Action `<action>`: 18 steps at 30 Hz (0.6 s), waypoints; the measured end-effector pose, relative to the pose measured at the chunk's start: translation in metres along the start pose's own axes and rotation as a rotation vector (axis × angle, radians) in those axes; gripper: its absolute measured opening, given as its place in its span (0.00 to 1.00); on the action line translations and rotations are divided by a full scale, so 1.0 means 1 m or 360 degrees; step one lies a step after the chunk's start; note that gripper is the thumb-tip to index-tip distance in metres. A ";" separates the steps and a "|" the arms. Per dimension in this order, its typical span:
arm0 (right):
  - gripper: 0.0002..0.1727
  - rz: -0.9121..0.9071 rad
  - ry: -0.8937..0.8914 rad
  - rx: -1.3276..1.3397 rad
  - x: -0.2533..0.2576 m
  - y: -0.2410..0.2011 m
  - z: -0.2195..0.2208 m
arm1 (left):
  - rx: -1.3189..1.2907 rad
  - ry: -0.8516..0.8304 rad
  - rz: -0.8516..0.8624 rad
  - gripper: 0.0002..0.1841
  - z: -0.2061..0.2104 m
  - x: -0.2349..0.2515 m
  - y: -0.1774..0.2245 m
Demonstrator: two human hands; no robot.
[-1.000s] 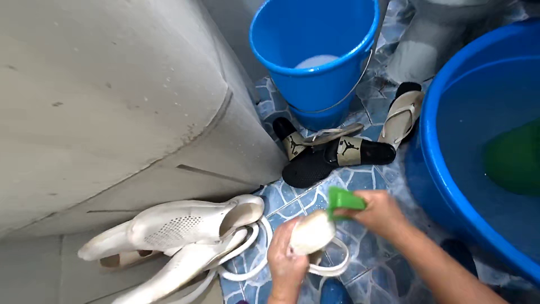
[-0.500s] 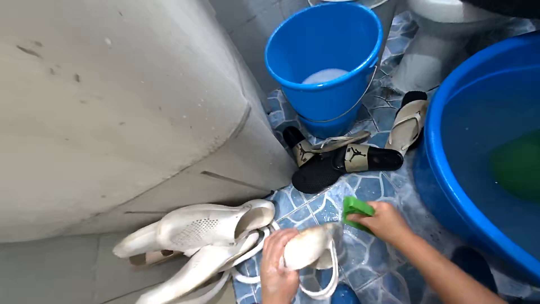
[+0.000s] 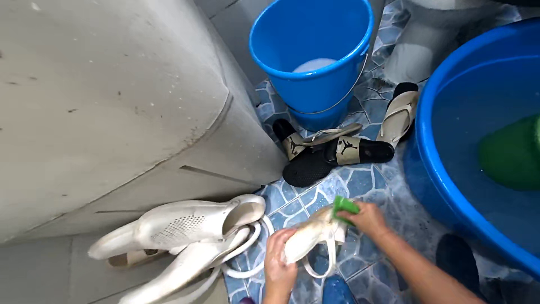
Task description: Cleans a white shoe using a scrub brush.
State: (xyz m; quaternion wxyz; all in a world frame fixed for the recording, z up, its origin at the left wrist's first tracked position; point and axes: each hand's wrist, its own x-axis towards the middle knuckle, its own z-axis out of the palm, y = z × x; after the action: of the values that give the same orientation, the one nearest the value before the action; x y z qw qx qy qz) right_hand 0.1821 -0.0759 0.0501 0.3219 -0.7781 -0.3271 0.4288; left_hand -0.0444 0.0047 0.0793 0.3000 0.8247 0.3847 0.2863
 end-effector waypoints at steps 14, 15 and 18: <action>0.27 -0.0114 -0.0059 0.0223 -0.018 -0.035 0.006 | -0.0105 -0.0065 0.0171 0.08 0.006 -0.014 -0.003; 0.25 -0.0161 -0.0034 0.0329 -0.024 -0.041 0.010 | -0.0081 -0.0074 0.0195 0.08 0.006 -0.010 0.000; 0.26 -0.0028 0.0085 0.0136 -0.019 -0.001 0.010 | 0.0012 -0.0128 0.0276 0.08 0.006 -0.012 0.014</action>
State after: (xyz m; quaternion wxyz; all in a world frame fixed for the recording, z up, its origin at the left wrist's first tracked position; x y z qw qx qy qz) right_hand 0.1651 -0.0877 0.0554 0.3672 -0.7719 -0.3066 0.4187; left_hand -0.0399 -0.0146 0.0823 0.2861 0.8669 0.3005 0.2763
